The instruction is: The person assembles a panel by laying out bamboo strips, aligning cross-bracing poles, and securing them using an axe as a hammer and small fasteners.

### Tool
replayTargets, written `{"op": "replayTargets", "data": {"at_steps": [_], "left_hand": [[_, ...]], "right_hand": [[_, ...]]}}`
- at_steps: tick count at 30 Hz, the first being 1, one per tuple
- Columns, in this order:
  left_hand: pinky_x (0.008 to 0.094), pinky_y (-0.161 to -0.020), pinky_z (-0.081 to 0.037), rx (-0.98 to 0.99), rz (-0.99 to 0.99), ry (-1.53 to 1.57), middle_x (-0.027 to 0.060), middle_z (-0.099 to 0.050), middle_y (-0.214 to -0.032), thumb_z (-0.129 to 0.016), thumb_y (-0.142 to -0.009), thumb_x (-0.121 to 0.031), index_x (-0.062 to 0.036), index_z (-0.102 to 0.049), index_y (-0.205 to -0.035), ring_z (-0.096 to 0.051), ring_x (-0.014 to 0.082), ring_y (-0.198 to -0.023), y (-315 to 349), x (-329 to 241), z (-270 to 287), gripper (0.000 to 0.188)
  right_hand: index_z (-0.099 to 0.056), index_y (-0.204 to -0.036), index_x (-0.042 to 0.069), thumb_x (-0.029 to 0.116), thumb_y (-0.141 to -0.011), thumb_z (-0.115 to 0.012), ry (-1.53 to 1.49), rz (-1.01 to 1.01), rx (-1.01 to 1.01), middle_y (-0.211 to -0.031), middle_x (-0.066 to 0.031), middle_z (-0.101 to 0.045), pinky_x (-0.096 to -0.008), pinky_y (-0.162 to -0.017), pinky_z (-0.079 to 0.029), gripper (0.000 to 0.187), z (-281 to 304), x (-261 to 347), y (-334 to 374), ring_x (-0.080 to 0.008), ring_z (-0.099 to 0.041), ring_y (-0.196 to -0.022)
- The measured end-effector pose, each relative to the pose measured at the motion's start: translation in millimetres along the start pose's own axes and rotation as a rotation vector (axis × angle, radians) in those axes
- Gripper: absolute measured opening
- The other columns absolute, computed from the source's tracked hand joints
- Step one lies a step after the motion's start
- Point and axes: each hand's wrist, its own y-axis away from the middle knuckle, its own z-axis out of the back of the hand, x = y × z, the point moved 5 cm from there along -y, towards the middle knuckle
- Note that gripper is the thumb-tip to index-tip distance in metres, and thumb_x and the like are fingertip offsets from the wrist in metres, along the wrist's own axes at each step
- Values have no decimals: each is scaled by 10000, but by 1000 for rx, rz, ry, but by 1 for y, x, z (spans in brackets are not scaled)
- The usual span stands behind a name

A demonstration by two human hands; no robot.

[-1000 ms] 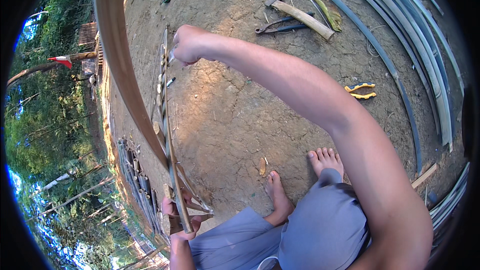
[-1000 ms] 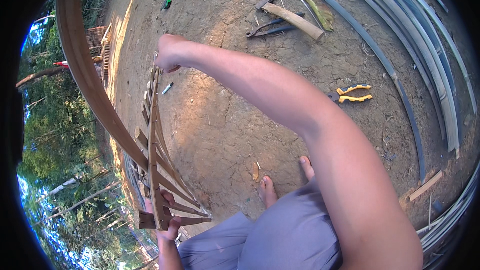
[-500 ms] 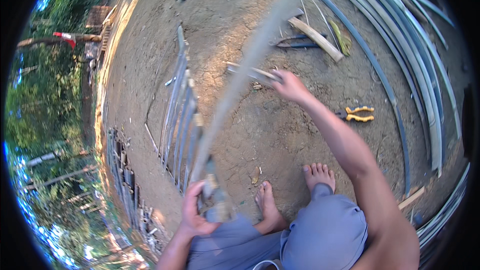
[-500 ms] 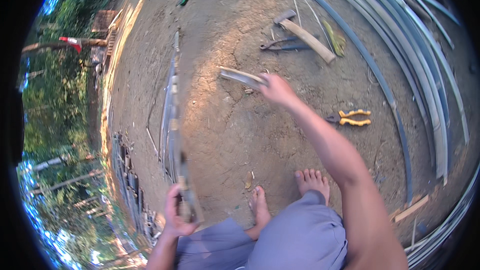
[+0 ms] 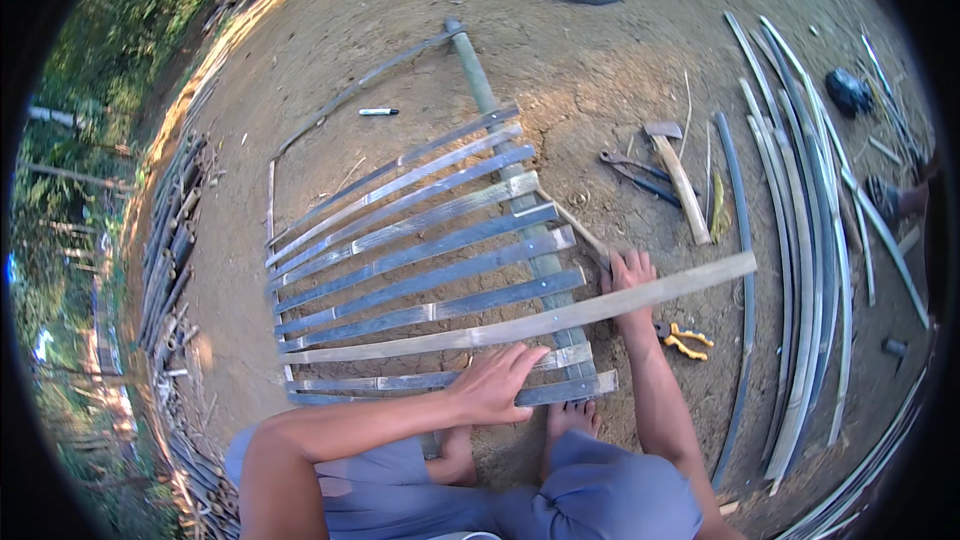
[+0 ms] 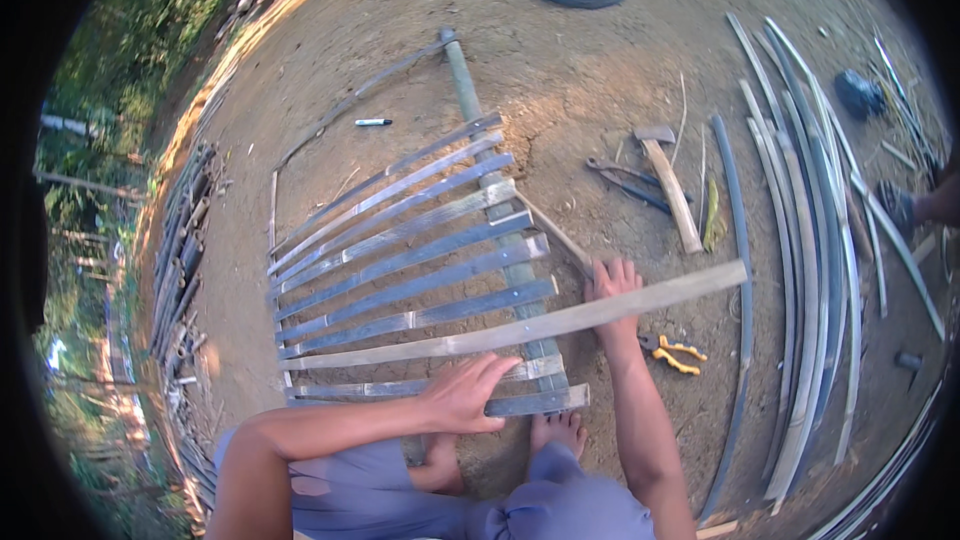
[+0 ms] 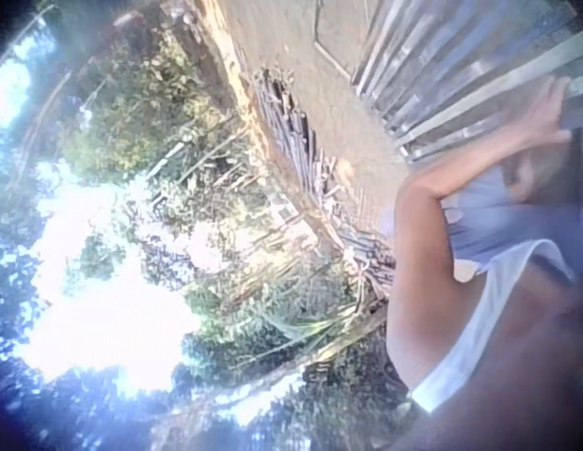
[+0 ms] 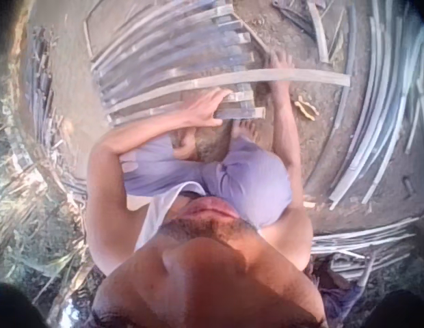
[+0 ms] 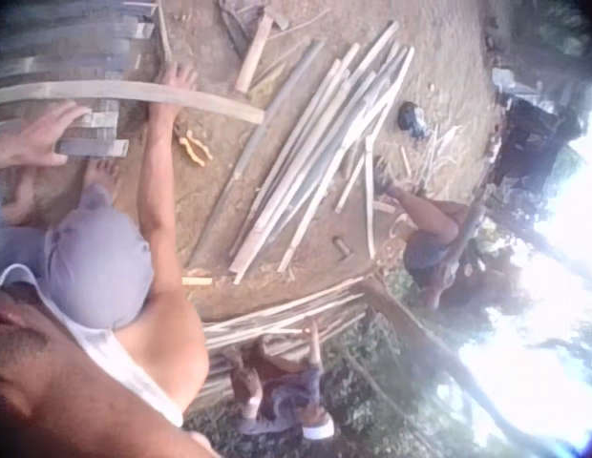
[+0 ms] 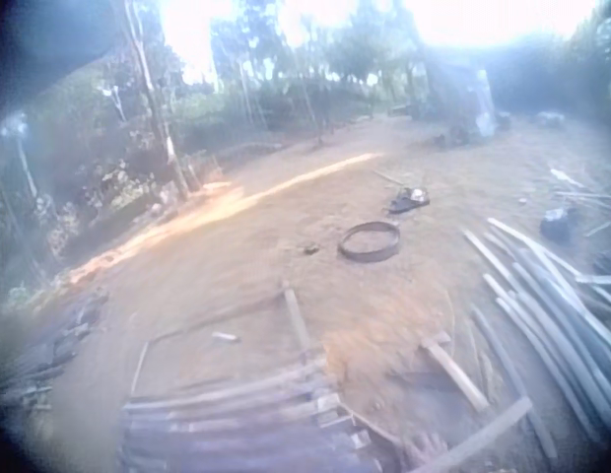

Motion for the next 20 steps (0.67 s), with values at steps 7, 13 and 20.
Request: {"op": "replayTargets", "data": {"at_steps": [7, 13, 20], "left_hand": [[492, -979, -490, -36, -74, 31, 232, -518, -1267, -813, -767, -276, 15, -360, -1481, -580, 421, -1137, -8, 18, -23, 894], [479, -931, -501, -26, -89, 69, 213, -536, -1215, -848, -712, -226, 39, -392, -1421, -587, 391, -1136, -30, 29, -46, 884], [472, -880, -512, 43, -29, 29, 215, -546, -1162, -858, -694, -201, 41, -397, -1397, -590, 383, -1133, -47, 49, -79, 874]], "right_hand": [[-700, -974, -30, 91, -887, -659, -444, -265, -31, -789, -136, -672, -392, -662, -475, 155, 0, -43, 77, -248, -602, -707], [-657, -871, -43, 54, -938, -569, -590, -633, -37, -720, 15, -558, -265, -572, -373, 147, 76, -78, 164, -55, -461, -664], [-607, -971, 147, 274, -996, -612, -825, -1064, -457, -713, 33, -458, -242, -444, -348, 129, 98, -200, 282, -88, -440, -535]]}}
